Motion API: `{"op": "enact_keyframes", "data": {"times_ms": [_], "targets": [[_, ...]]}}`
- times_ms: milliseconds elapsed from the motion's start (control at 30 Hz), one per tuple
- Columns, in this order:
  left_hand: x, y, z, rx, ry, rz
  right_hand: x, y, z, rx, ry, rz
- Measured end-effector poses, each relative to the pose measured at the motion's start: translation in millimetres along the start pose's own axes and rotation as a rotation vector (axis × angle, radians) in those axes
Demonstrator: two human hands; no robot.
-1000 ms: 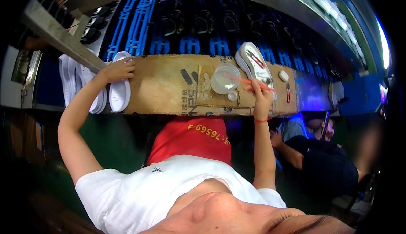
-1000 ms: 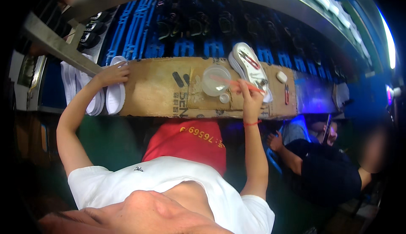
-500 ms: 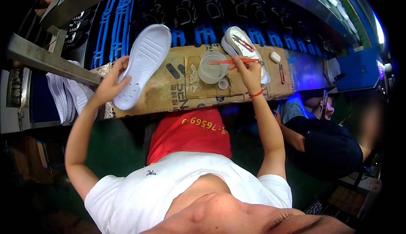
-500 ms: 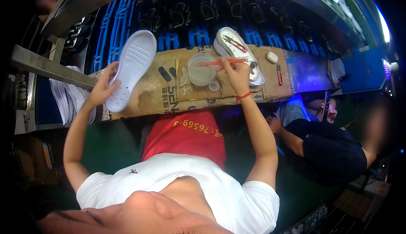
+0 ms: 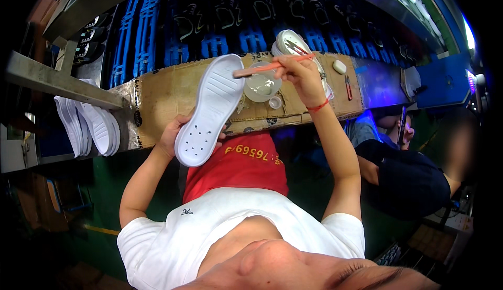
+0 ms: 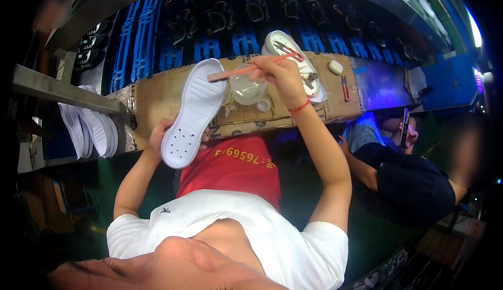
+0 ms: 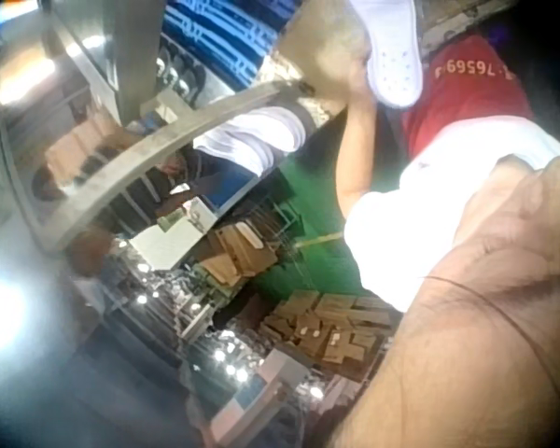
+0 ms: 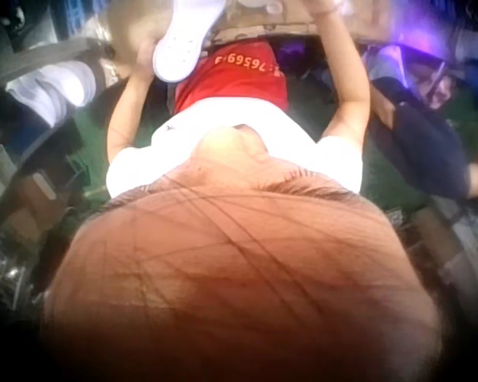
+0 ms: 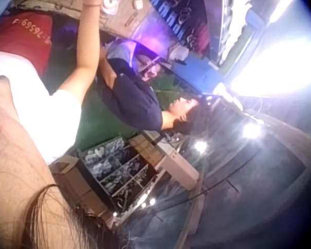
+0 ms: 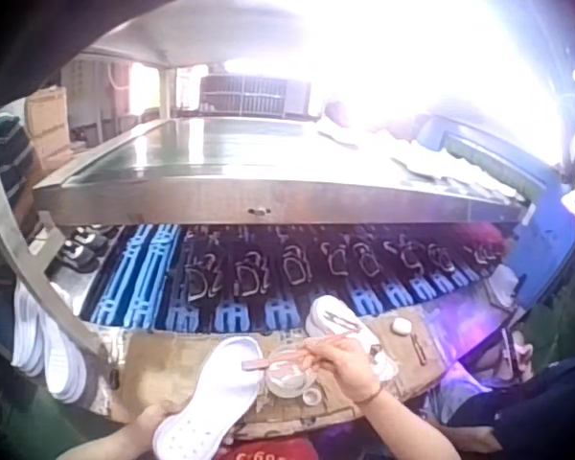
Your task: The person repeatedly picks up white shoe insoles, dips a brush into a container of liquid, and applies the liquid to the insole surface. The person then places the treated insole onto a conveyor belt.
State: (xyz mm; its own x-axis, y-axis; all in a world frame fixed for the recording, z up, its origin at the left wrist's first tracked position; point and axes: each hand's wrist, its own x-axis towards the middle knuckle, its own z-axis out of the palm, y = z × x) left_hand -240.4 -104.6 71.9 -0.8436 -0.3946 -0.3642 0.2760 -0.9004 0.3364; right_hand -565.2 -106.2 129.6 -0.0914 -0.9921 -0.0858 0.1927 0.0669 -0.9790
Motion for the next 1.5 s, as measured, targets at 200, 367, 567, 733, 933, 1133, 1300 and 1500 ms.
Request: {"op": "enact_keyframes", "data": {"times_ms": [200,367,567,733,933,1133,1300,1500], "targets": [[-1,1,-8,0.051,-0.087,-0.105,21,-38,34,-0.770,-0.344,-0.603],[7,0,-7,-0.030,-0.170,-0.159,45,-54,39,-0.942,-0.653,-0.773],[16,-8,-1,0.056,-0.197,0.041,25,-48,-17,-0.959,-0.238,-0.637],[35,-13,-3,0.176,0.008,0.349,-33,14,6,-0.640,-0.285,-0.479],[32,15,-13,0.258,-0.049,0.391,-46,4,8,-0.619,-0.329,-0.460],[21,26,11,1.437,0.179,1.092,-31,-4,6,-0.771,-0.114,-0.533],[23,21,27,1.207,0.183,1.192,-49,22,47,-0.226,-0.083,-0.185],[29,32,17,0.912,-0.117,1.210,-66,25,111,-0.042,-0.359,-0.272]]}}
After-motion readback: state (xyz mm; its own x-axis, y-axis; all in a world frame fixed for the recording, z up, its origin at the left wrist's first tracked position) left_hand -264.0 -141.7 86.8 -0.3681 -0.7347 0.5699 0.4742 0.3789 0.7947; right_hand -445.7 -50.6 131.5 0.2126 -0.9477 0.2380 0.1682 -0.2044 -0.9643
